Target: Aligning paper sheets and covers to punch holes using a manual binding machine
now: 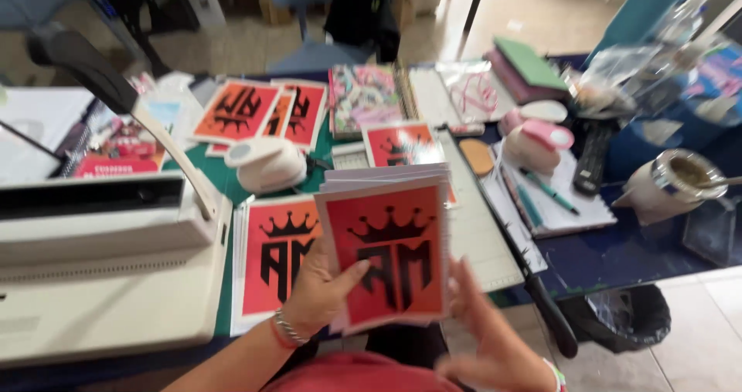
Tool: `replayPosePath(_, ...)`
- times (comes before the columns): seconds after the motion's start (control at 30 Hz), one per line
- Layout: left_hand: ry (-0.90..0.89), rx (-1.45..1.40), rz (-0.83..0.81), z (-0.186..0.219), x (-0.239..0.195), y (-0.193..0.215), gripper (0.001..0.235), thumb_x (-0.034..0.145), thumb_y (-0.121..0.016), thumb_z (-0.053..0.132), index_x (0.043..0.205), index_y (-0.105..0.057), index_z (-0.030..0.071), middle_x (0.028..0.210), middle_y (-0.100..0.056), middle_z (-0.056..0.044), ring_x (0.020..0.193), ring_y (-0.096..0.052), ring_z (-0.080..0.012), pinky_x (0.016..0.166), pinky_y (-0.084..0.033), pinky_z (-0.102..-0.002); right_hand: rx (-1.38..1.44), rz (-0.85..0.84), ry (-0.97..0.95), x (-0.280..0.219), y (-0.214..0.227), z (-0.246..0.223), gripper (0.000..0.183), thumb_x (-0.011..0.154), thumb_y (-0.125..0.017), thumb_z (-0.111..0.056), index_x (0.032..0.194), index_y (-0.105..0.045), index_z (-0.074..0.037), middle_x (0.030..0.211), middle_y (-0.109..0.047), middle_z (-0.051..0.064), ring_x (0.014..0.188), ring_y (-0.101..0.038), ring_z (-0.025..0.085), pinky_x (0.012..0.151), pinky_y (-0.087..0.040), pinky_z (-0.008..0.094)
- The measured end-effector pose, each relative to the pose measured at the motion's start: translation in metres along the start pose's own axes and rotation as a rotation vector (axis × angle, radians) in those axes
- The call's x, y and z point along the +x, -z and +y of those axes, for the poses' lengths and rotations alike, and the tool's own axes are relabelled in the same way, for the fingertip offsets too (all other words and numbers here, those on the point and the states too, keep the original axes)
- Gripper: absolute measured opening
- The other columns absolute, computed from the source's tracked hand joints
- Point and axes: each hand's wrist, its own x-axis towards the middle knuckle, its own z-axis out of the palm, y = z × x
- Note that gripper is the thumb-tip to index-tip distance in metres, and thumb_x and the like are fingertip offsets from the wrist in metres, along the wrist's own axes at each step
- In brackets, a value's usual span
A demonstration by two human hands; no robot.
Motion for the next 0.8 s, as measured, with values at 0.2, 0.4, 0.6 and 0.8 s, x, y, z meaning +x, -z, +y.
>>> replayPosePath(0.2,-0.460,0.021,-0.239,0.025,0.036,-0.046,0.020,0.097,-0.065,0.000,0.108,-0.052,0.011,0.123,-0.069,-0.009,0.115,-0.067,-0.0211,0.096,-0.058,-0.035,0.148,0.643,0.238,0.040,0.019,0.043,0.024,0.095,-0.063,0.007,0.117,-0.059,-0.002,0.103,-0.063,0.006,0.100,-0.057,0.013,0.095,-0.046,0.028)
replayPosePath(0.4,-0.335,0.158,-0.172,0.010,0.039,-0.045,0.031,0.099,-0.062,0.023,0.124,-0.052,0.007,0.111,-0.067,-0.009,0.096,-0.067,-0.0194,0.075,-0.062,-0.034,0.094,0.730,0.204,0.043,0.018,0.077,0.026,0.090,-0.073,-0.002,0.105,-0.053,-0.010,0.094,-0.060,0.004,0.089,-0.058,0.014,0.083,-0.048,0.027)
replayPosePath(0.6,-0.382,0.228,-0.048,-0.014,0.030,-0.048,0.034,0.099,-0.064,0.028,0.123,-0.052,0.008,0.103,-0.063,-0.006,0.084,-0.064,-0.0177,0.069,-0.057,-0.031,0.145,0.805,0.121,0.045,-0.004,0.085,0.031,0.089,-0.074,-0.006,0.111,-0.053,-0.010,0.095,-0.068,0.006,0.076,-0.064,0.011,0.066,-0.055,0.025)
replayPosePath(0.8,-0.516,0.303,0.035,-0.004,0.022,-0.042,0.041,0.098,-0.064,0.026,0.131,-0.053,0.005,0.123,-0.061,-0.013,0.109,-0.064,-0.0258,0.094,-0.053,-0.038,0.013,0.856,0.247,0.042,-0.006,0.094,0.031,0.089,-0.074,-0.009,0.101,-0.045,-0.012,0.108,-0.058,0.011,0.102,-0.059,0.020,0.094,-0.049,0.035)
